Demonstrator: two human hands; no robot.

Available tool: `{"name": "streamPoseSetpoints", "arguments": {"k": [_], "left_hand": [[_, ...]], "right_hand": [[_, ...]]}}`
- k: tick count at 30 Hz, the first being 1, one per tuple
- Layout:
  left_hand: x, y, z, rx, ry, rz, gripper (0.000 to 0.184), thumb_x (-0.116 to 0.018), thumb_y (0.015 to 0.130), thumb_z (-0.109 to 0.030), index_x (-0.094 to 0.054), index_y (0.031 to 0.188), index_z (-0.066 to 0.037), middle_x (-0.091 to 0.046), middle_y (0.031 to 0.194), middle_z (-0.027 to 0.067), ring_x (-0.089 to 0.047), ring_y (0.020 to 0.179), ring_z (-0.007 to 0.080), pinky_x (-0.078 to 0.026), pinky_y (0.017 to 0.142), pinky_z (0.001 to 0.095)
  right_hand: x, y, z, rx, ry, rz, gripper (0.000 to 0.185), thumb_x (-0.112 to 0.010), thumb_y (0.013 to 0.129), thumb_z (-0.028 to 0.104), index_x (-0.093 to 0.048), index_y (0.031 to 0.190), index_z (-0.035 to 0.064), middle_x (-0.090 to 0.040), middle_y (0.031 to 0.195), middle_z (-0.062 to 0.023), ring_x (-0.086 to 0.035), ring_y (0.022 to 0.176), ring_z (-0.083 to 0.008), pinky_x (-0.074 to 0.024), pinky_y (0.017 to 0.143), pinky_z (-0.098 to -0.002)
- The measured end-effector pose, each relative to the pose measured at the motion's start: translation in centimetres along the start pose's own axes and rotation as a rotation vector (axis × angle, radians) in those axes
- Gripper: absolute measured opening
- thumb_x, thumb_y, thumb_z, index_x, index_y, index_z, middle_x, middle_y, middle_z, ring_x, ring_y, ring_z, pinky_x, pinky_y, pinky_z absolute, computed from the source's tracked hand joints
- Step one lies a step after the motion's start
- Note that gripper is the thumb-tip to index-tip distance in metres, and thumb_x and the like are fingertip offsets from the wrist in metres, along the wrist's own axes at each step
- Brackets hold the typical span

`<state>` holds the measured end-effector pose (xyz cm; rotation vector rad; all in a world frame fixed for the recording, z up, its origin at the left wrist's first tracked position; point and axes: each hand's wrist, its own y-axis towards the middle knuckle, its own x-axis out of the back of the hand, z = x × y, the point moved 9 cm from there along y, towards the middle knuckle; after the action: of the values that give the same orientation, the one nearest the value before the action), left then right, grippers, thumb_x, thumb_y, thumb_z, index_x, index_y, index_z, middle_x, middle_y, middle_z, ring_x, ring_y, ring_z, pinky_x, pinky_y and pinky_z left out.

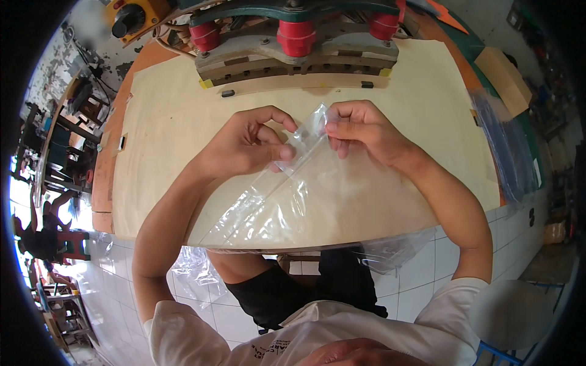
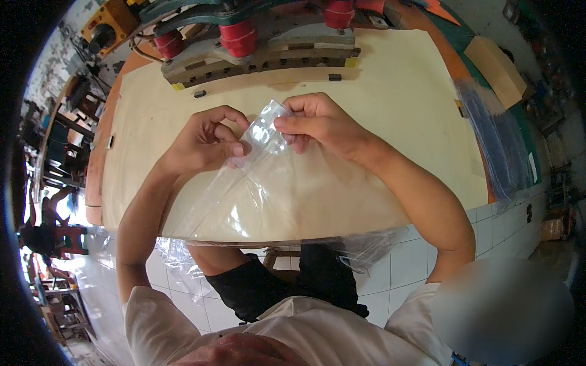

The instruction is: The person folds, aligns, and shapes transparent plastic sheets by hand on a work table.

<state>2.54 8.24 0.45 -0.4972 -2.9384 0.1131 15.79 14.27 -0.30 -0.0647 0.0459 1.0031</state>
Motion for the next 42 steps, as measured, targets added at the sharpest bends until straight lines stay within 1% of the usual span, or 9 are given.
{"name": "streamPoseSetpoints", "arguments": {"k": [2,4,10,14,16,20,29,31,42], "left_hand": [[-0.09,-0.04,-0.05,-0.007,-0.003,0.004,0.030,-0.068,0.086,-0.004,-0.054,0.112,0.002,-0.069,0.077,0.0089,-0.062,0.066,0.0096,-0.048,0.061,0.0222],[-0.07,0.02,0.10,-0.021,-0.011,-0.002,0.035,-0.072,0.083,-0.005,-0.054,0.111,0.002,-0.070,0.078,0.0083,-0.062,0.065,0.0080,-0.045,0.056,0.0212],[-0.55,-0.10,0.07,-0.022,-0.010,0.023,0.035,-0.073,0.083,-0.006,-0.054,0.111,0.002,-0.069,0.078,0.0081,-0.063,0.066,0.0088,-0.043,0.057,0.0201],[-0.78,-0.16,-0.13,-0.019,-0.015,0.027,0.035,-0.073,0.082,-0.005,-0.054,0.110,0.003,-0.069,0.077,0.0087,-0.063,0.066,0.0092,-0.042,0.057,0.0197],[-0.87,-0.20,-0.08,0.014,0.002,0.032,0.031,-0.069,0.085,-0.002,-0.054,0.111,0.003,-0.069,0.077,0.0084,-0.063,0.068,0.0088,-0.048,0.061,0.0217],[-0.90,-0.17,-0.11,0.005,0.007,0.033,0.031,-0.069,0.085,-0.002,-0.053,0.110,0.003,-0.069,0.077,0.0084,-0.063,0.069,0.0089,-0.048,0.062,0.0216],[-0.93,-0.21,-0.09,0.002,0.015,0.049,0.030,-0.068,0.085,0.000,-0.053,0.111,0.003,-0.069,0.076,0.0081,-0.063,0.068,0.0079,-0.045,0.063,0.0199],[-0.79,-0.11,-0.01,-0.050,0.017,0.038,0.031,-0.071,0.083,-0.002,-0.054,0.109,0.001,-0.068,0.074,0.0061,-0.061,0.065,0.0058,-0.039,0.055,0.0179],[-0.90,-0.10,0.09,-0.038,0.000,0.034,0.030,-0.069,0.083,0.000,-0.053,0.108,0.001,-0.068,0.074,0.0066,-0.061,0.064,0.0061,-0.039,0.055,0.0180]], "right_hand": [[-0.21,0.01,0.04,-0.004,-0.018,0.017,0.020,-0.063,0.091,0.021,-0.064,0.085,0.0019,-0.060,0.074,-0.0009,-0.055,0.063,-0.0064,-0.0436,0.058,-0.0212],[-0.25,0.08,-0.36,-0.029,-0.042,0.040,0.022,-0.062,0.091,0.022,-0.064,0.094,0.0010,-0.062,0.076,-0.0037,-0.056,0.065,-0.0078,-0.0447,0.062,-0.0209],[-0.59,0.10,-0.15,-0.037,-0.051,0.074,0.025,-0.065,0.088,0.020,-0.065,0.101,-0.0017,-0.064,0.079,-0.0055,-0.057,0.065,-0.0080,-0.0450,0.061,-0.0210],[-0.60,0.08,-0.06,-0.030,-0.092,0.077,0.026,-0.066,0.088,0.020,-0.065,0.100,-0.0025,-0.064,0.079,-0.0057,-0.057,0.065,-0.0083,-0.0449,0.061,-0.0211],[-0.74,0.05,0.01,-0.028,-0.085,0.090,0.025,-0.066,0.088,0.020,-0.065,0.100,-0.0026,-0.063,0.080,-0.0055,-0.057,0.066,-0.0085,-0.0449,0.061,-0.0212],[-0.65,0.17,-0.20,-0.020,-0.091,0.087,0.025,-0.066,0.088,0.019,-0.065,0.100,-0.0028,-0.063,0.081,-0.0051,-0.057,0.068,-0.0086,-0.0449,0.061,-0.0211],[-0.92,0.15,0.09,-0.002,-0.076,0.074,0.022,-0.065,0.089,0.018,-0.065,0.099,-0.0018,-0.063,0.083,-0.0034,-0.058,0.074,-0.0080,-0.0451,0.062,-0.0214],[-0.81,0.13,-0.01,-0.017,-0.078,0.058,0.022,-0.065,0.089,0.018,-0.065,0.098,-0.0017,-0.062,0.082,-0.0033,-0.057,0.074,-0.0078,-0.0450,0.062,-0.0211],[-0.73,0.16,-0.25,-0.028,-0.081,0.056,0.019,-0.064,0.090,0.017,-0.064,0.095,-0.0015,-0.062,0.081,-0.0036,-0.056,0.073,-0.0082,-0.0452,0.062,-0.0218]]}}
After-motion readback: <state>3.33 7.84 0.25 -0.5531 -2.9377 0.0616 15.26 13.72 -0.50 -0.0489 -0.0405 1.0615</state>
